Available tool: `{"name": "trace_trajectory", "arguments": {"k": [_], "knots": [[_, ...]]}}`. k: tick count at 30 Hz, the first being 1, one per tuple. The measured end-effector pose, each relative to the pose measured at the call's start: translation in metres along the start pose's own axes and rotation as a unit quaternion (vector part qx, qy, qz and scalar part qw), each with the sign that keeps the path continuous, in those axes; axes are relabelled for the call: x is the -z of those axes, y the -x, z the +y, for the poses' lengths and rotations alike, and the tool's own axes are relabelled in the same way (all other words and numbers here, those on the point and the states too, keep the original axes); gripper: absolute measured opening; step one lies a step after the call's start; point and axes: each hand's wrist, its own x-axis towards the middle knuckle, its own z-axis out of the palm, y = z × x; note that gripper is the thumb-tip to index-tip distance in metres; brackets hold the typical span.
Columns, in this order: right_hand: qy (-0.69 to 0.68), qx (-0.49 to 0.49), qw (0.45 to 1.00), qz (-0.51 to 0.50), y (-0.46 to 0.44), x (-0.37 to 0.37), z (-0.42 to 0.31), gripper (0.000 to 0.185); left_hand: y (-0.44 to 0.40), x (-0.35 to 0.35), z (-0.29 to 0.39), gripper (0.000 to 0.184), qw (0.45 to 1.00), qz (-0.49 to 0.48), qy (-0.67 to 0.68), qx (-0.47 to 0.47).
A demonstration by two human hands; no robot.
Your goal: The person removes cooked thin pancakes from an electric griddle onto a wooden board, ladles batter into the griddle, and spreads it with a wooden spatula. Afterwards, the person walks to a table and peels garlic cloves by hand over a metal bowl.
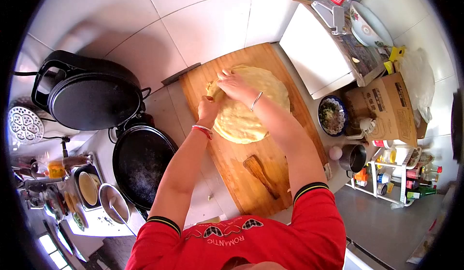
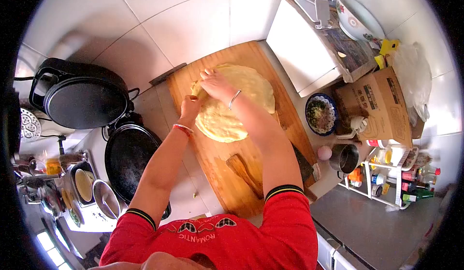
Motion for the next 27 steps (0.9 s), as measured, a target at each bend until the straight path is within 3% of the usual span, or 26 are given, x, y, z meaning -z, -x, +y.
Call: {"name": "trace_trajectory", "arguments": {"k": [1, 4, 7, 12, 13, 15, 18, 19, 21, 22, 23, 25, 27], "knots": [[0.024, 0.000, 0.999, -0.022, -0.002, 0.009, -0.003, 0.015, -0.002, -0.003, -0.004, 0.035, 0.999, 0.024, -0.040, -0.026], [-0.041, 0.033, 0.998, -0.022, 0.000, 0.014, 0.001, 0.012, 0.005, 0.014, 0.007, 0.035, 0.994, -0.028, -0.083, -0.070], [-0.030, -0.030, 0.996, -0.078, 0.007, 0.022, 0.006, 0.011, 0.004, 0.006, -0.001, 0.025, 0.980, 0.014, -0.081, -0.179], [-0.136, -0.050, 0.986, -0.084, -0.013, 0.086, -0.001, 0.009, 0.020, 0.023, 0.018, 0.013, 0.967, -0.063, 0.098, -0.226], [-0.146, -0.049, 0.984, -0.086, -0.020, 0.088, -0.002, 0.008, 0.021, 0.033, 0.018, 0.014, 0.962, -0.106, 0.189, -0.163], [-0.132, -0.050, 0.987, -0.073, -0.039, 0.072, -0.011, 0.005, 0.024, 0.055, 0.021, 0.020, 0.957, -0.125, 0.246, -0.085], [-0.061, -0.102, 0.992, -0.035, -0.033, 0.033, -0.028, 0.011, 0.004, 0.048, -0.010, 0.030, 0.979, -0.108, 0.172, 0.003], [-0.032, -0.129, 0.991, -0.019, -0.023, 0.022, -0.035, 0.014, -0.003, 0.042, -0.021, 0.032, 0.995, -0.043, 0.058, -0.068], [-0.041, -0.164, 0.985, 0.033, 0.015, 0.027, -0.052, 0.022, -0.001, 0.035, -0.048, 0.038, 0.961, 0.083, -0.172, -0.201], [-0.061, -0.195, 0.978, 0.053, 0.041, 0.046, -0.064, 0.022, 0.014, 0.040, -0.043, 0.038, 0.939, 0.134, -0.198, -0.245], [-0.079, -0.222, 0.969, 0.072, 0.069, 0.059, -0.073, 0.023, 0.028, 0.047, -0.038, 0.035, 0.949, 0.117, -0.137, -0.260], [-0.119, -0.307, 0.916, 0.229, 0.135, 0.048, -0.086, 0.024, 0.056, 0.062, -0.035, 0.030, 0.956, 0.088, -0.014, -0.280], [-0.326, -0.517, 0.762, 0.212, 0.180, 0.072, -0.109, 0.024, 0.088, 0.059, -0.034, 0.017, 0.943, 0.061, -0.027, -0.325]]}}
